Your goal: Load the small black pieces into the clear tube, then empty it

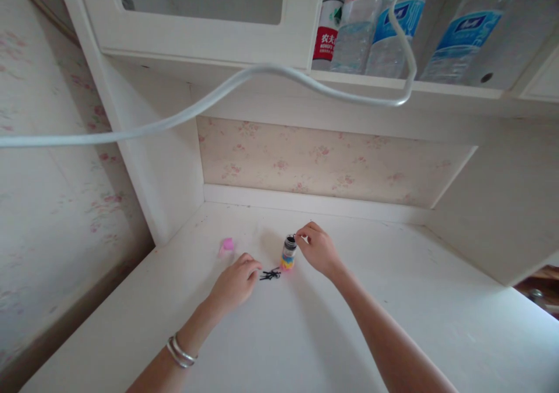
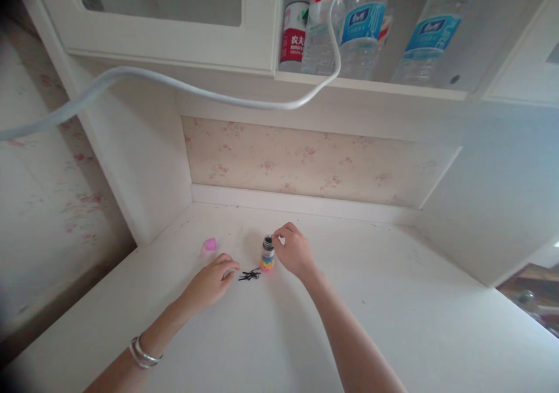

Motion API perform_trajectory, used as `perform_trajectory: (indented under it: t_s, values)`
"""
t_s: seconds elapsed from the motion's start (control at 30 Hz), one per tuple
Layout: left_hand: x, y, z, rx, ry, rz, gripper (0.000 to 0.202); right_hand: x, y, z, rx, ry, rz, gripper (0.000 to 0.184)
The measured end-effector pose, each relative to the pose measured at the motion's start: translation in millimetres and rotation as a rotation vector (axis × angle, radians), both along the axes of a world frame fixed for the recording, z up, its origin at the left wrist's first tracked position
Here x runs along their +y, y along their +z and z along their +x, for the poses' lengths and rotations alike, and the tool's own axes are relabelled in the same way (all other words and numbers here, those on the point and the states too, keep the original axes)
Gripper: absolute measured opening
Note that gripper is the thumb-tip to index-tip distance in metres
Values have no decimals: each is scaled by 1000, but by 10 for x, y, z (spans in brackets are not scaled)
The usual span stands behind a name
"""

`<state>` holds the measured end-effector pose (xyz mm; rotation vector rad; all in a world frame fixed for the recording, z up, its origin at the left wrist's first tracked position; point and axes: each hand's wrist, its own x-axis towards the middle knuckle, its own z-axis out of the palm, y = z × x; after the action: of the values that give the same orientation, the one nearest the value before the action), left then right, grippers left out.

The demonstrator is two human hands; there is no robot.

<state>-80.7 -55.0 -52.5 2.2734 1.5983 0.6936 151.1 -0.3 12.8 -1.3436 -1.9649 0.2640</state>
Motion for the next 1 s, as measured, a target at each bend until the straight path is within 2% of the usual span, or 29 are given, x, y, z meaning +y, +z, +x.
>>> perform_trajectory:
  t_s: [0.07, 0.17, 0.37, 0.57, 0.67, 1.0]
  values:
    - [-49, -80, 7, 36, 25, -19, 24, 69, 9, -12, 31, 6, -64, 13]
    - [-71, -127, 87, 98, 54, -17, 22, 148, 28, -34, 118, -9, -191, 9]
    - [-30, -167, 202, 155, 95, -28, 17, 248, 43, -108, 231, -53, -428, 39]
    - [-29, -185, 162, 154, 103, -18, 20, 285, -14, -184, 323, -113, -636, 46]
    - [-34, -169, 142, 96, 128, -6, 18, 286, -31, -176, 369, -123, -673, 47]
    - [71, -157, 80, -211, 113, 44, 17, 225, 24, -125, 501, -49, -643, 47]
